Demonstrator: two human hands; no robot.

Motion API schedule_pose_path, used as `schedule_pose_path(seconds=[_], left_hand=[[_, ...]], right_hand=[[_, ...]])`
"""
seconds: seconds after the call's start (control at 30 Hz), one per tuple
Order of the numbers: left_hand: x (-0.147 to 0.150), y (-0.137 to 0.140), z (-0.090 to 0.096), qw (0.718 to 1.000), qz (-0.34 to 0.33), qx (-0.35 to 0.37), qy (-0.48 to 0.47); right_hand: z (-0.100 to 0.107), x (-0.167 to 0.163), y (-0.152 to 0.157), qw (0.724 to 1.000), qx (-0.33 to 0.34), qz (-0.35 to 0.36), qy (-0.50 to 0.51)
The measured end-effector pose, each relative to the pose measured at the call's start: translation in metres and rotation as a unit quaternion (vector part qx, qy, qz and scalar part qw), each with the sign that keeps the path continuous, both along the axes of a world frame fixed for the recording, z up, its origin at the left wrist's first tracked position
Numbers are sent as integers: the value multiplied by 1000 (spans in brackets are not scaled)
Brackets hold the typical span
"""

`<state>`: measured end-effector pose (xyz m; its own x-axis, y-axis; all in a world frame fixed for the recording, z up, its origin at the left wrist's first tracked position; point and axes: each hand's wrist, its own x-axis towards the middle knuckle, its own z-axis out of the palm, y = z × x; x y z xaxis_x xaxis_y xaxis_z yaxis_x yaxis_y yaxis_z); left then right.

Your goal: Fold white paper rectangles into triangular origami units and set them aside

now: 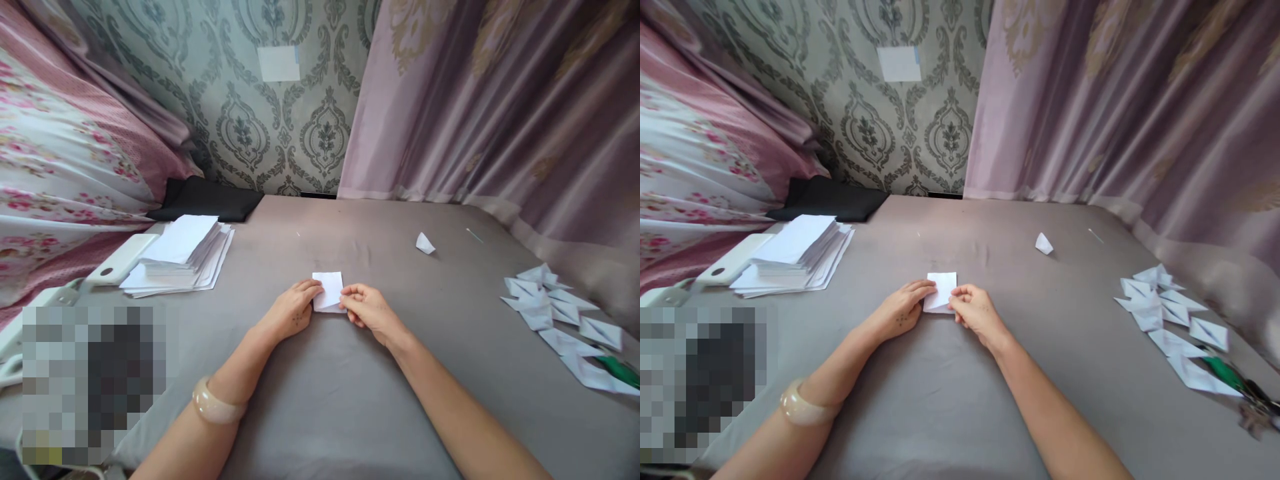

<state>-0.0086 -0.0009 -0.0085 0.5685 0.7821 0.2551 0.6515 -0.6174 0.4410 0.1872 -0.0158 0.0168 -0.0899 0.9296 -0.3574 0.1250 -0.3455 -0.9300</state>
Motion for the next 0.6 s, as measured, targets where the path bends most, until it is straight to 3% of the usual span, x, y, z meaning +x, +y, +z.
schedule_pose_path(seconds=[0.17,0.27,0.33,0.4,0.5,0.6], left_hand=[[1,-2,3,1000,13,-6,-11],[3,-2,3,999,32,-11,-6],[3,-1,2,999,40,-13,4],[3,-2,2,998,54,-6,18],[3,-2,3,996,75,16,37],[3,-2,3,996,71,20,44]], right_hand=[[6,3,5,988,-54,-42,140],[6,6,6,988,-55,-31,142],[6,10,5,998,3,6,67],[6,15,3,990,111,63,-59],[2,19,1,925,266,145,-231],[-7,19,0,868,336,180,-317]])
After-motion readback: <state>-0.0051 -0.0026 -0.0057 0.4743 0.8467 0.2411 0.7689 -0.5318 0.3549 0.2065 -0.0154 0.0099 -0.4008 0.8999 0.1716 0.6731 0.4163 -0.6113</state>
